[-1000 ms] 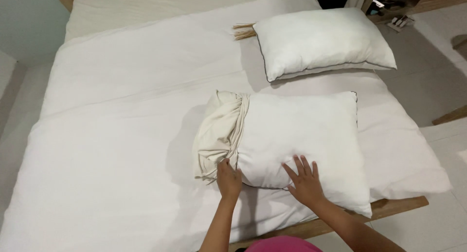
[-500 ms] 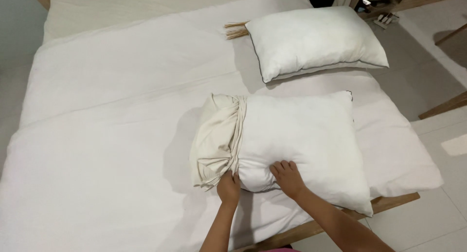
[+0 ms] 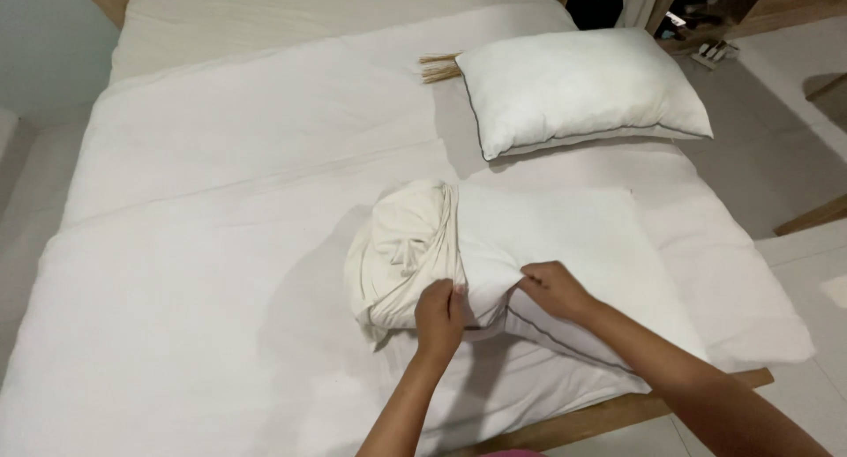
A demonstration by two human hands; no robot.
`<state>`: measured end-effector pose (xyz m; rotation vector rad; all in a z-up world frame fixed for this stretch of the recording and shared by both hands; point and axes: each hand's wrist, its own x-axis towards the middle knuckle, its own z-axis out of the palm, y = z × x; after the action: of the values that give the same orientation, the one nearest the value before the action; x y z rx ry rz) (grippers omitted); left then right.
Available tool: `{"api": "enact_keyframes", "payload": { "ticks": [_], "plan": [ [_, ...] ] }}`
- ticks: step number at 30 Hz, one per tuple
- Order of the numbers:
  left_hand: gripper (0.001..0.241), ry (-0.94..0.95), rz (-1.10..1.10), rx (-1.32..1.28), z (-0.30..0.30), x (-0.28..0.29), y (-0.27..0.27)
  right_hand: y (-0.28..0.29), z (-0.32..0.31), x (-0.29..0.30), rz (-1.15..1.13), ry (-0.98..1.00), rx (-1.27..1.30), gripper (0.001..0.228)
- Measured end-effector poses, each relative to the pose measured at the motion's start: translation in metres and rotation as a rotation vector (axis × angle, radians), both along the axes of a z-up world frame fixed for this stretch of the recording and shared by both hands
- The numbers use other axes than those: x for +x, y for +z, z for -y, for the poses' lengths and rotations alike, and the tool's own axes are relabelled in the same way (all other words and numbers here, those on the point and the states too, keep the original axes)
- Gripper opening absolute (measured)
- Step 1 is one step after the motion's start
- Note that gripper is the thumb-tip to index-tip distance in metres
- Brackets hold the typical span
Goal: The person picks up a white pillowcase and a pillow from a bed. They insert the pillow into the pillowcase by hand, adjusting the fabric to fit the pillow and smoothing it out on the bed.
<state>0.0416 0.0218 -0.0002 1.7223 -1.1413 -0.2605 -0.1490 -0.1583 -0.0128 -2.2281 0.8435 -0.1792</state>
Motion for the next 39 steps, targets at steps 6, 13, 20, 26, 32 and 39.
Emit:
{"api": "enact_keyframes", "payload": {
  "ticks": [6,13,20,26,32,39],
  "plan": [
    [0.020,-0.016,0.177,-0.249,-0.004,0.005,0.110,0.088,-0.009,-0.022,0.209,-0.209,0.544,0.026],
    [0.021,0.212,0.481,-0.252,-0.063,0.001,-0.001,-0.013,-0.051,-0.022,0.149,-0.282,0.753,0.027],
    [0.025,0.494,0.221,-0.070,-0.140,-0.021,-0.071,0.027,-0.073,0.009,0.071,-0.016,0.440,0.025],
    [0.025,0.563,0.073,-0.120,-0.113,-0.019,-0.047,0.063,-0.137,0.025,0.120,0.366,-0.405,0.034],
    [0.015,0.595,0.136,-0.101,-0.072,-0.007,-0.043,0.046,-0.134,0.046,-0.110,0.713,-0.561,0.089],
    [0.019,0.688,0.176,0.124,-0.027,0.020,-0.028,0.049,-0.073,0.084,-0.157,0.612,-0.710,0.081]
  ]
}}
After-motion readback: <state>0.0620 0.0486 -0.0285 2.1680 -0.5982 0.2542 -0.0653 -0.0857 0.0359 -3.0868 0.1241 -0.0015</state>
